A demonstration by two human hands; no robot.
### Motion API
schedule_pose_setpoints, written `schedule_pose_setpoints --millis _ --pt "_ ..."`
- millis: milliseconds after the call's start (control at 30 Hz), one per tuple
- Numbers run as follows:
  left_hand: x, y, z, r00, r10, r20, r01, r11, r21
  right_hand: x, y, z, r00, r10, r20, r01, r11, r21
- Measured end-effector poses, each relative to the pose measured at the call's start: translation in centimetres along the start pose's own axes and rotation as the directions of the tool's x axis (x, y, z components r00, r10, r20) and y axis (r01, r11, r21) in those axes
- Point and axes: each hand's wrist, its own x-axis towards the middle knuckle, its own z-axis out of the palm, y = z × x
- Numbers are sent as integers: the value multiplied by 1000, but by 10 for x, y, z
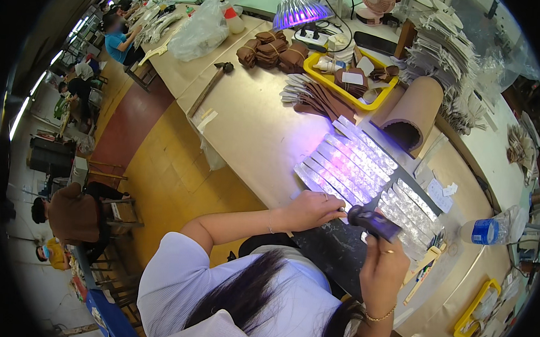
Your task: The person uses a hammer to tap small metal strips on a workbench, then uses a pencil and ruler to mark measurements on the strips. The person arranges the strips and continues marking them before handing them to a coworker.
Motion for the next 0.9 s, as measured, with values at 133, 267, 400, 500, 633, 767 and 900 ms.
schedule_pose_setpoints --millis 133,267,400,500,633,767,900 --pt "-2 -8 9 999 -40 -34 40 999 9 -4 3 -5 978 130 -165 -69 940 333" --pt "-3 -11 14 990 -137 -45 140 989 58 -6 9 1 957 178 -230 -36 858 512" --pt "1 -9 9 977 -213 -3 213 975 -56 -10 11 -3 927 259 -270 -24 762 647" --pt "10 -9 -2 955 -296 20 295 942 -157 -9 9 -6 883 322 -340 16 705 709" --pt "35 -2 -12 886 -443 135 461 816 -349 -13 17 -16 838 365 -405 86 644 760" --pt "79 -7 0 879 -407 248 437 481 -760 -16 22 -28 829 354 -433 120 643 756" --pt "135 -14 22 852 -324 411 514 368 -775 -24 31 -36 810 351 -469 148 652 743"
